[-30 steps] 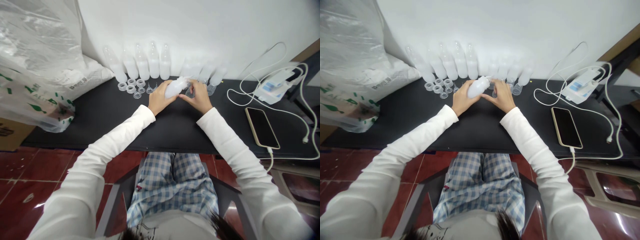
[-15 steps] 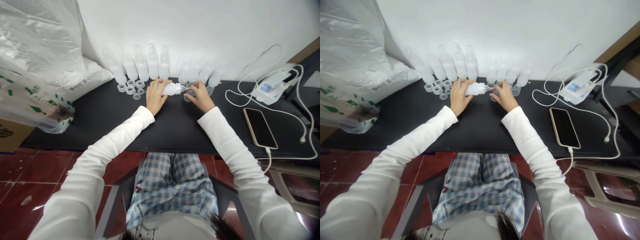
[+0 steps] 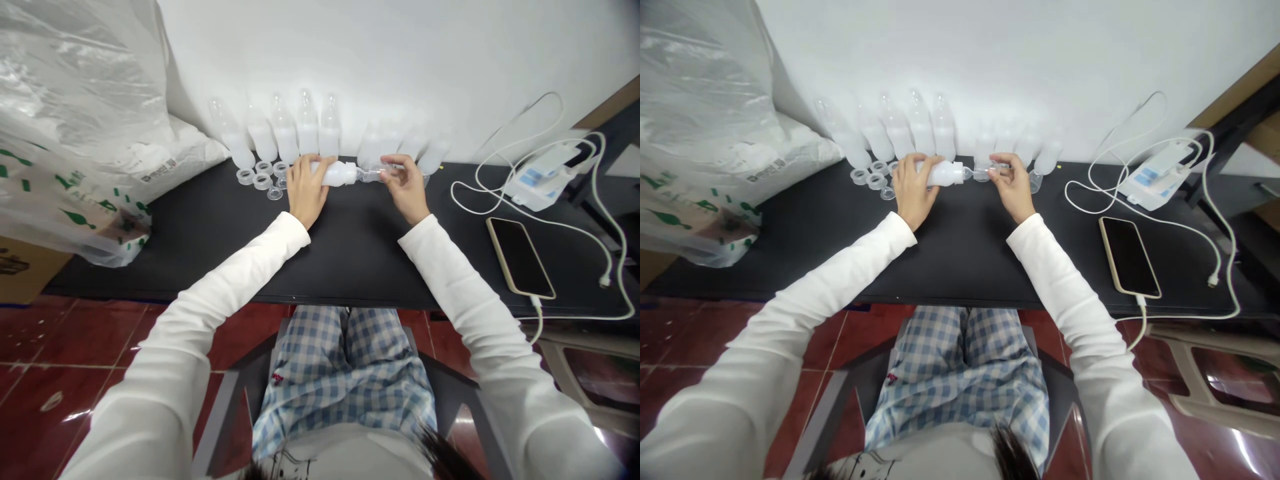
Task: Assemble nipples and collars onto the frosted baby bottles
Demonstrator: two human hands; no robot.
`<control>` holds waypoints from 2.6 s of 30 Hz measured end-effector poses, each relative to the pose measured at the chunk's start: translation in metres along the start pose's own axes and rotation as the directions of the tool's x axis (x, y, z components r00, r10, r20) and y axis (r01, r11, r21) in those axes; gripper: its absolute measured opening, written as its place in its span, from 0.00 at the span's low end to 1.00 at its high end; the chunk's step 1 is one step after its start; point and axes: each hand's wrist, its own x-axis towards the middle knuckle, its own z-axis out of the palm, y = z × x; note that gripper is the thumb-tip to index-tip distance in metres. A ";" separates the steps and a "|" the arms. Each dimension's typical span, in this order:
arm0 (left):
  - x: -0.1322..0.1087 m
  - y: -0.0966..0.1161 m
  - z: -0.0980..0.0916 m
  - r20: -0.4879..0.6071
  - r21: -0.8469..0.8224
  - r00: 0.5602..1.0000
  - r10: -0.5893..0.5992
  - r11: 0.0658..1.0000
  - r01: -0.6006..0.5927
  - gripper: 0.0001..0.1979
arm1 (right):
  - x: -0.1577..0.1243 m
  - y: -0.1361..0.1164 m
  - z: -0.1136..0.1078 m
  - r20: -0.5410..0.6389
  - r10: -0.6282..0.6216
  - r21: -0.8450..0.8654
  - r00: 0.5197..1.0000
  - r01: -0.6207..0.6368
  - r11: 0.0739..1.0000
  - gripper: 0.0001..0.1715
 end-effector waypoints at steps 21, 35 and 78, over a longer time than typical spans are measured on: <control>0.006 -0.010 0.002 0.222 -0.008 0.941 0.255 0.966 -0.260 0.32 | -0.009 -0.018 0.007 0.054 -0.003 0.078 0.999 -0.001 0.997 0.35; 0.008 -0.013 0.002 0.259 -0.401 0.925 0.279 0.902 -0.160 0.33 | -0.014 -0.036 0.008 0.156 -0.116 -0.118 0.981 0.135 0.984 0.34; 0.068 0.038 0.096 0.124 -0.488 0.866 -0.484 0.730 0.478 0.27 | -0.021 -0.030 0.014 -0.082 0.000 -0.673 0.997 -0.056 0.737 0.44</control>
